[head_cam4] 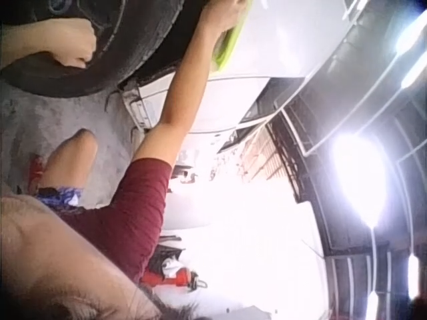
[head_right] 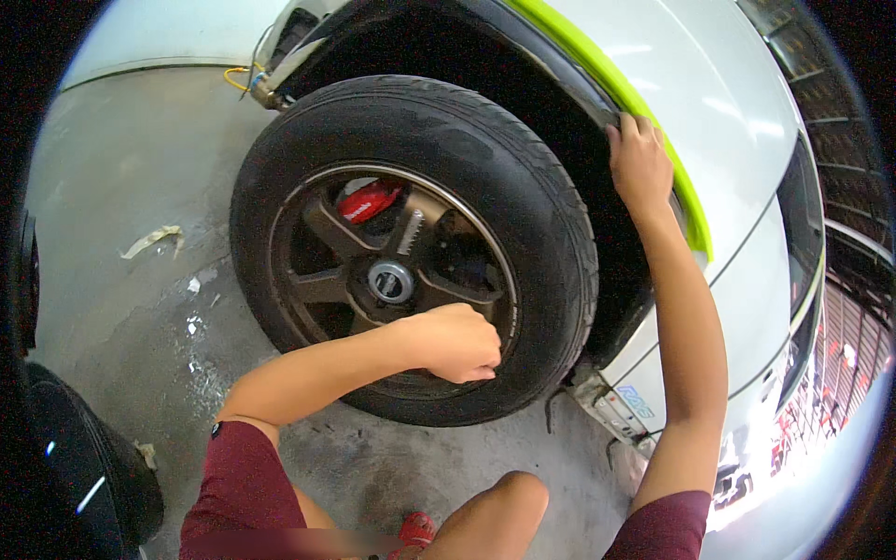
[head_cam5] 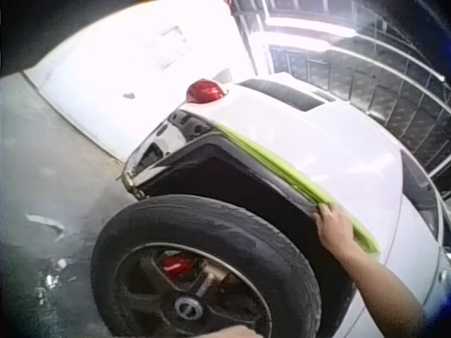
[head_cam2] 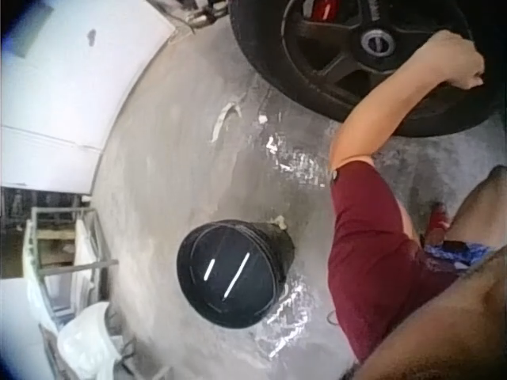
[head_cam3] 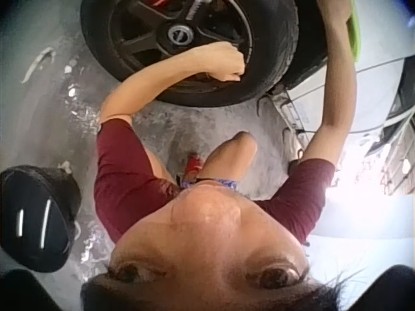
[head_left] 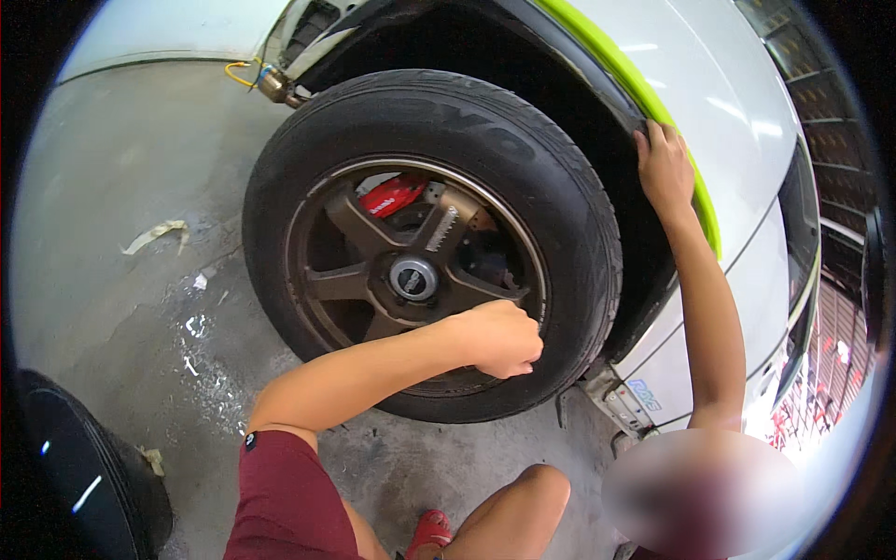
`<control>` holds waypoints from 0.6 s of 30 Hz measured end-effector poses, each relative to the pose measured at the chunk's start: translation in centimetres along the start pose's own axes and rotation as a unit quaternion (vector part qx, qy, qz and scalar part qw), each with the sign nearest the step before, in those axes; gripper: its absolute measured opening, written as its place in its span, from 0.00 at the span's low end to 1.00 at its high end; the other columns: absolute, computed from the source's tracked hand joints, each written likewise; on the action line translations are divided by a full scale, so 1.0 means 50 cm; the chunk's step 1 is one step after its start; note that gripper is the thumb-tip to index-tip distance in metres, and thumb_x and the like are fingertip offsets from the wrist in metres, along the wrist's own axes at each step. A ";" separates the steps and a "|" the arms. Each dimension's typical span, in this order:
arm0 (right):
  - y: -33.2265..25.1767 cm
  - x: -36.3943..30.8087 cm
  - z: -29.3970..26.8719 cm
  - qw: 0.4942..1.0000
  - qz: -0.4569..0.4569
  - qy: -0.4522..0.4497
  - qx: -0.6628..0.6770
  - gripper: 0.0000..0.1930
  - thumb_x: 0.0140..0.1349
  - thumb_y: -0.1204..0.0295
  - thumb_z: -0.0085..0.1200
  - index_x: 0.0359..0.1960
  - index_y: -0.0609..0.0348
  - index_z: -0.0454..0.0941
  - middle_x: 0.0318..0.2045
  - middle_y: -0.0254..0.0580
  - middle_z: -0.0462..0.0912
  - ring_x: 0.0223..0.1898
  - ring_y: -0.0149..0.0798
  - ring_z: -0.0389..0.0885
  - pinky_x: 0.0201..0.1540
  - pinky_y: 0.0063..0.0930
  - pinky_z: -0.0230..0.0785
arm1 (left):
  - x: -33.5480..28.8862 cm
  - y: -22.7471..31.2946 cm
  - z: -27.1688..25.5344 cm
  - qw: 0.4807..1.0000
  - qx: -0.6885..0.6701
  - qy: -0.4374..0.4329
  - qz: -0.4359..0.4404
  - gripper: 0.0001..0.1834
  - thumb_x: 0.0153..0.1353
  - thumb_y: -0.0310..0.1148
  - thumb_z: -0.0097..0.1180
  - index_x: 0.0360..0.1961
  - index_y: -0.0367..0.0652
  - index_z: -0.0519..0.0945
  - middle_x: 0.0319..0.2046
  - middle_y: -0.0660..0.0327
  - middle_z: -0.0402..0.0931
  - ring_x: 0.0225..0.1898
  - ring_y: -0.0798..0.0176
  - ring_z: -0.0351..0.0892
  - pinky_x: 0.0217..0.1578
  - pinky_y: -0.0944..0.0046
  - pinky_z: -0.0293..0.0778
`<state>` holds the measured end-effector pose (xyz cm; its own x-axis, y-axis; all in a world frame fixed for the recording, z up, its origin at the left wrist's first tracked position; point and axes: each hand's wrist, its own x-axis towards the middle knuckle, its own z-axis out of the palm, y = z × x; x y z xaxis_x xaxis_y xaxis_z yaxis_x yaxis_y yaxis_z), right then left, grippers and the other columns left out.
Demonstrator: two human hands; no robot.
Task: Repairing or adjusting the fender liner and trim on a vehicle wheel well.
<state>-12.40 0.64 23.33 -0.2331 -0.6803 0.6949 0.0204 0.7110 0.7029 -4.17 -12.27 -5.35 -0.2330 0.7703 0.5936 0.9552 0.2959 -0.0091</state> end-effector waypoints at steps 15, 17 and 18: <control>-0.131 -0.106 -0.072 0.980 -0.114 0.081 0.144 0.17 0.56 0.84 0.49 0.47 0.57 0.77 0.39 0.45 0.81 0.39 0.50 0.82 0.40 0.40 0.77 | -0.041 -0.017 -0.065 0.996 0.028 0.057 -0.065 0.09 0.55 0.31 0.52 0.33 0.46 0.84 0.33 0.55 0.83 0.36 0.48 0.84 0.36 0.49 0.80; -0.187 -0.135 -0.093 0.970 -0.116 0.067 0.202 0.18 0.55 0.85 0.50 0.47 0.57 0.77 0.38 0.46 0.80 0.38 0.50 0.82 0.39 0.39 0.77 | -0.068 -0.037 -0.095 0.985 0.042 0.145 -0.080 0.07 0.54 0.31 0.53 0.31 0.47 0.83 0.32 0.57 0.81 0.35 0.49 0.84 0.35 0.50 0.79; -0.215 -0.151 -0.088 0.963 -0.124 0.070 0.230 0.18 0.55 0.84 0.50 0.48 0.57 0.77 0.37 0.47 0.80 0.37 0.49 0.82 0.39 0.39 0.76 | -0.083 -0.047 -0.111 0.976 0.068 0.186 -0.092 0.06 0.54 0.31 0.54 0.30 0.47 0.83 0.31 0.58 0.79 0.33 0.50 0.84 0.34 0.51 0.79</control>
<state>-6.60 -2.64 11.18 -0.0414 -0.8332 0.5514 -0.4584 0.5062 0.7305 -4.45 -19.31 -3.30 -0.2912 0.4457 0.8465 0.8650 0.5007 0.0339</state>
